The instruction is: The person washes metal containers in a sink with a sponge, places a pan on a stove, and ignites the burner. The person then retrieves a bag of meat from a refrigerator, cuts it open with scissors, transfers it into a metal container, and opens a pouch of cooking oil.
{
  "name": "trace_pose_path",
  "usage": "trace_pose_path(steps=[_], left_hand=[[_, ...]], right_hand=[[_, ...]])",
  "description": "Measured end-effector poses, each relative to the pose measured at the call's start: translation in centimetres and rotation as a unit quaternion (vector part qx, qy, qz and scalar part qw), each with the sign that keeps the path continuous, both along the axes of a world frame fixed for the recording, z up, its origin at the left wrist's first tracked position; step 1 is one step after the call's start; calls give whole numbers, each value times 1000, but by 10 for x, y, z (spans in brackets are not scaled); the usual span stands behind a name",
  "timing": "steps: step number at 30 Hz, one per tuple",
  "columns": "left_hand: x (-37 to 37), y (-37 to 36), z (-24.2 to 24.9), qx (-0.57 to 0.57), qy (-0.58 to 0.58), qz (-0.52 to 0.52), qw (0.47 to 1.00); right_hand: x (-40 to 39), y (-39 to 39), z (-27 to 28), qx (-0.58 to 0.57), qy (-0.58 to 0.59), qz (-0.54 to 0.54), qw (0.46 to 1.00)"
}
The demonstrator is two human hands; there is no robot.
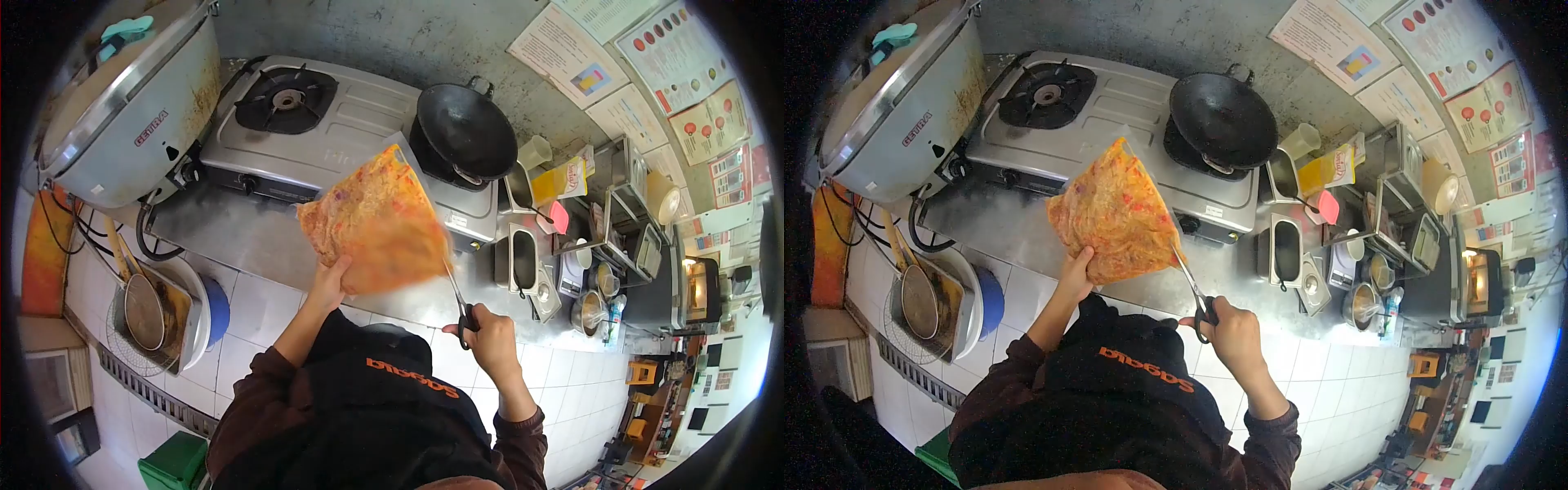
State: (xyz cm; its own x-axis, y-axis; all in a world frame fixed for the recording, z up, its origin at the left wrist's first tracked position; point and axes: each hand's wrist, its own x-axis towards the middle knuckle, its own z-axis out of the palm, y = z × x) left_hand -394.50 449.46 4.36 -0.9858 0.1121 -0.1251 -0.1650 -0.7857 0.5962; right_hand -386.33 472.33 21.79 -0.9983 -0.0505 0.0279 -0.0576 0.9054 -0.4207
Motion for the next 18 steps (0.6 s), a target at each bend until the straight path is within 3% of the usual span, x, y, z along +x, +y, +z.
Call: trace_pose_path(steps=[7, 18], left_hand=[[5, 3, -11, 10, 36, -57, 998], [6, 2, -15, 22, 22, -69, 997]], right_hand=[[-12, -9, 18, -61, -53, 16, 997], [-9, -4, 5, 11, 33, -21, 999]])
